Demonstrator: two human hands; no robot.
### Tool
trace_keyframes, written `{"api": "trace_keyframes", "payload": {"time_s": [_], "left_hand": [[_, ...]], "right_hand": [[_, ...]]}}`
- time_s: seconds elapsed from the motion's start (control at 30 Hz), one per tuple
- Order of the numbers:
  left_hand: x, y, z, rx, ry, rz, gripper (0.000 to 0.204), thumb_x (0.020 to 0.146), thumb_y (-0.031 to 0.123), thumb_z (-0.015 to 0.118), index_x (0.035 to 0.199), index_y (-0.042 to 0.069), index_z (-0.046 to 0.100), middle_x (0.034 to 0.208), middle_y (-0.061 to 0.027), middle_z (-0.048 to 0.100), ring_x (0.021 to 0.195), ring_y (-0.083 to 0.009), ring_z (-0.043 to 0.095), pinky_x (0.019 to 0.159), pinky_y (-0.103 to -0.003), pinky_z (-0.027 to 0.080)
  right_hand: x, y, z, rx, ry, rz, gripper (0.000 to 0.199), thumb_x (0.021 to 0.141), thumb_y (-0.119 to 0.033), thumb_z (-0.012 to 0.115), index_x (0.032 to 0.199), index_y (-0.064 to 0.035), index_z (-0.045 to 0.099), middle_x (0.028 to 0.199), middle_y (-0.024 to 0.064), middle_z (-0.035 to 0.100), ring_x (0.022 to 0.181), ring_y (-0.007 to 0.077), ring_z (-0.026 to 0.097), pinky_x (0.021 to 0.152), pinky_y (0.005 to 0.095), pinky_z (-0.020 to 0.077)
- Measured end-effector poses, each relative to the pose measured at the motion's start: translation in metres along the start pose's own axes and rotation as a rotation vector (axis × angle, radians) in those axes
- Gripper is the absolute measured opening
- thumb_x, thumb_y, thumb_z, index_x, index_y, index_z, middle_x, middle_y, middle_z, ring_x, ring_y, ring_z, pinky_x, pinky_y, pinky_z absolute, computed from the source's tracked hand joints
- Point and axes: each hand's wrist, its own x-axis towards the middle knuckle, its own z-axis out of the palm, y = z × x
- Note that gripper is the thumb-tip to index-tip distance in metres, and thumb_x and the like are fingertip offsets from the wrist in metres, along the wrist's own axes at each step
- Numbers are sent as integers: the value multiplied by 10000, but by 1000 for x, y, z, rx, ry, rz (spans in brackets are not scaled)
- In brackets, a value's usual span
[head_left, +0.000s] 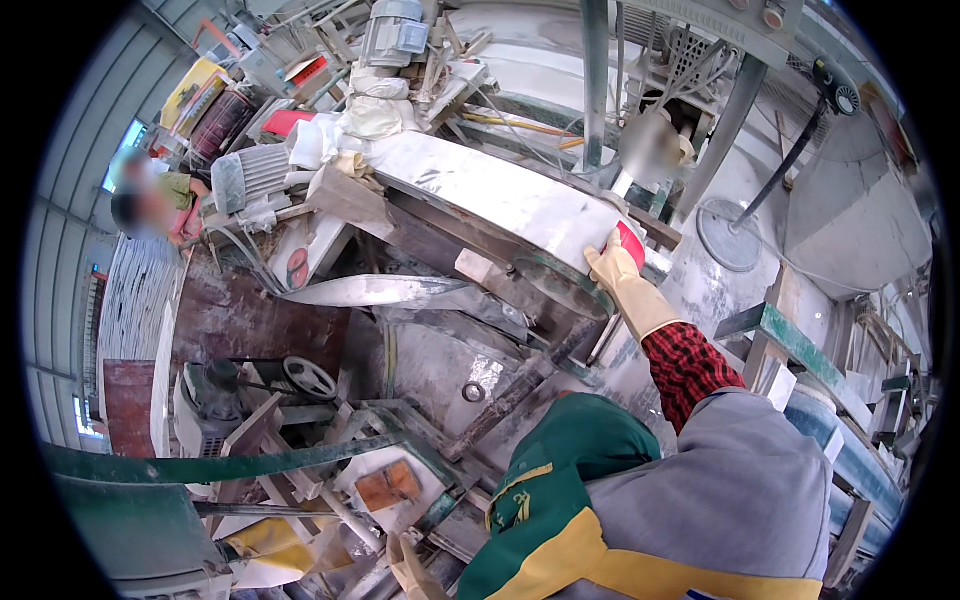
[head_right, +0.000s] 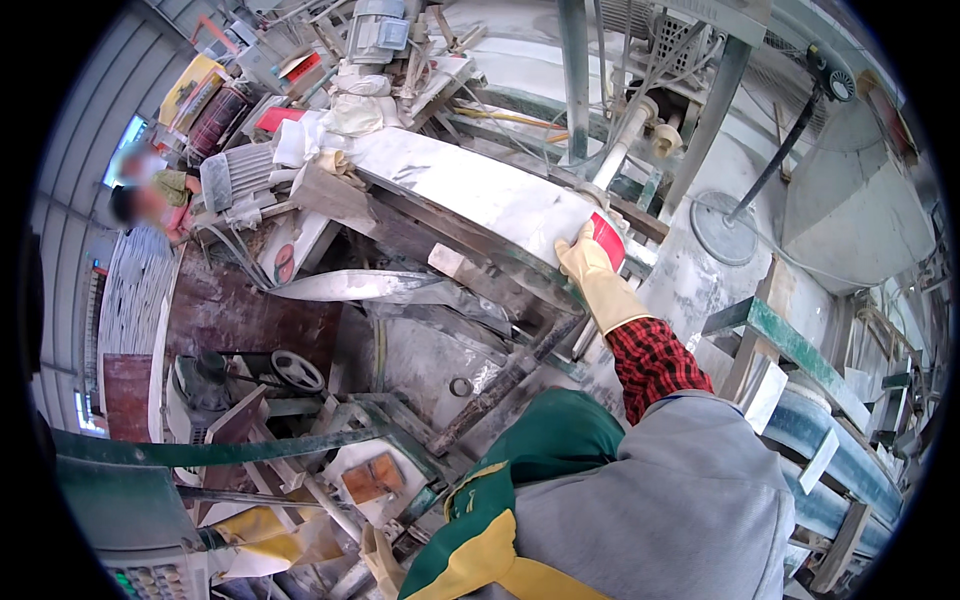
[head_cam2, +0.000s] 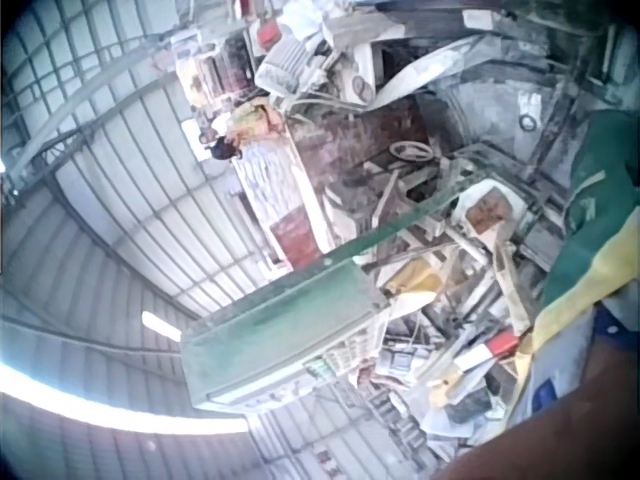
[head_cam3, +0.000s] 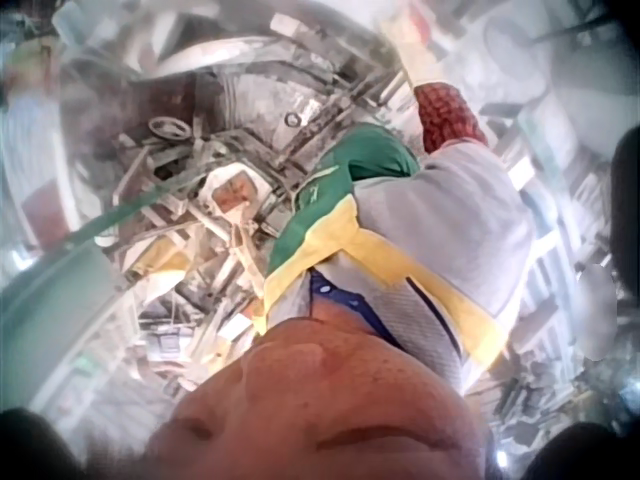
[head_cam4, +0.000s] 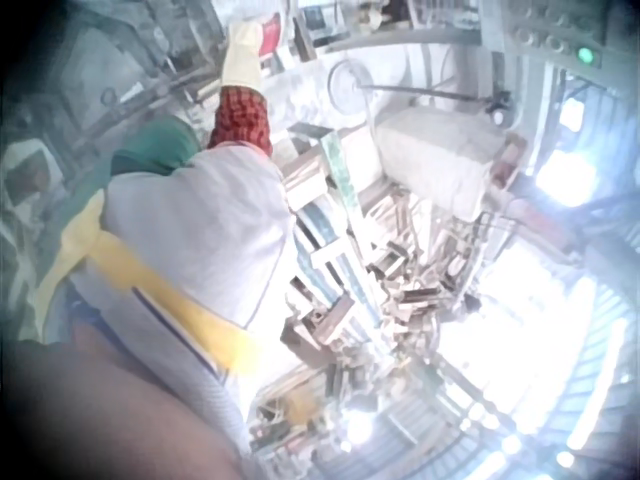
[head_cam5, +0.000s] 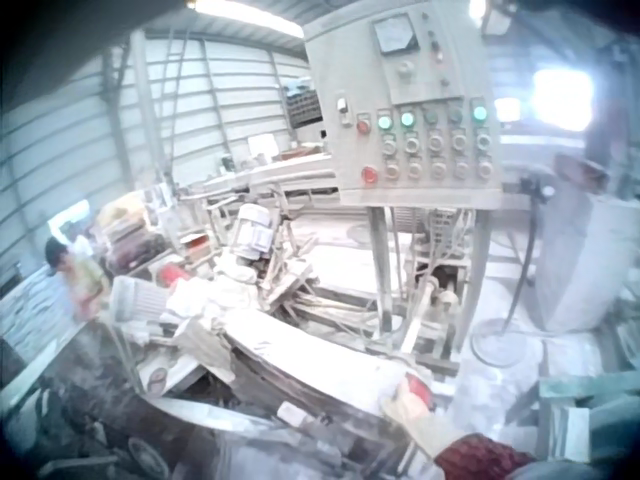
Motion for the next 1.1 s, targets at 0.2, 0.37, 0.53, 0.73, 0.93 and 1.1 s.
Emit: {"api": "trace_keyframes", "payload": {"time_s": [0.2,0.37,0.53,0.73,0.93,1.1], "left_hand": [[-5,-80,-19,-33,313,-55,407,961,259,536,1264,-12,539,1247,-212,563,1089,-287,565,914,-348,475],[-21,-169,-64,88,691,-146,422,970,290,524,1264,-12,539,1240,-218,568,1113,-297,559,933,-358,470],[-59,-245,-98,556,977,-355,493,960,347,526,1267,-39,523,1269,-247,548,1192,-378,509,1035,-433,399],[-113,-210,-114,778,844,-707,773,911,598,449,1417,18,375,1379,-227,468,1255,-383,456,1025,-489,387],[-130,-229,-125,976,1084,-740,611,894,510,522,1267,26,529,1239,-211,554,1064,-390,558,842,-498,477],[-120,-269,-112,1041,1143,-610,549,912,437,537,1276,26,542,1245,-233,560,1106,-410,544,881,-528,462]], "right_hand": [[25,-135,-38,474,52,856,848,858,-293,592,1493,-111,61,634,125,620,465,256,600,434,369,493],[-5,-184,-30,711,122,661,582,907,-151,546,1439,-90,319,659,35,530,552,167,534,512,292,468],[-55,-197,47,643,-562,567,583,879,-152,559,1421,-50,371,738,143,676,555,191,641,517,311,539],[-105,-165,128,346,-1090,515,488,873,-161,583,1343,-65,497,727,104,652,588,180,619,506,308,496],[-91,-167,140,-2,-1206,316,535,852,-219,602,1354,-66,500,857,151,696,678,227,673,618,348,548],[-83,-143,149,-200,-1239,-1,453,864,-257,545,1288,-96,562,1004,100,697,837,221,668,779,351,537]]}}
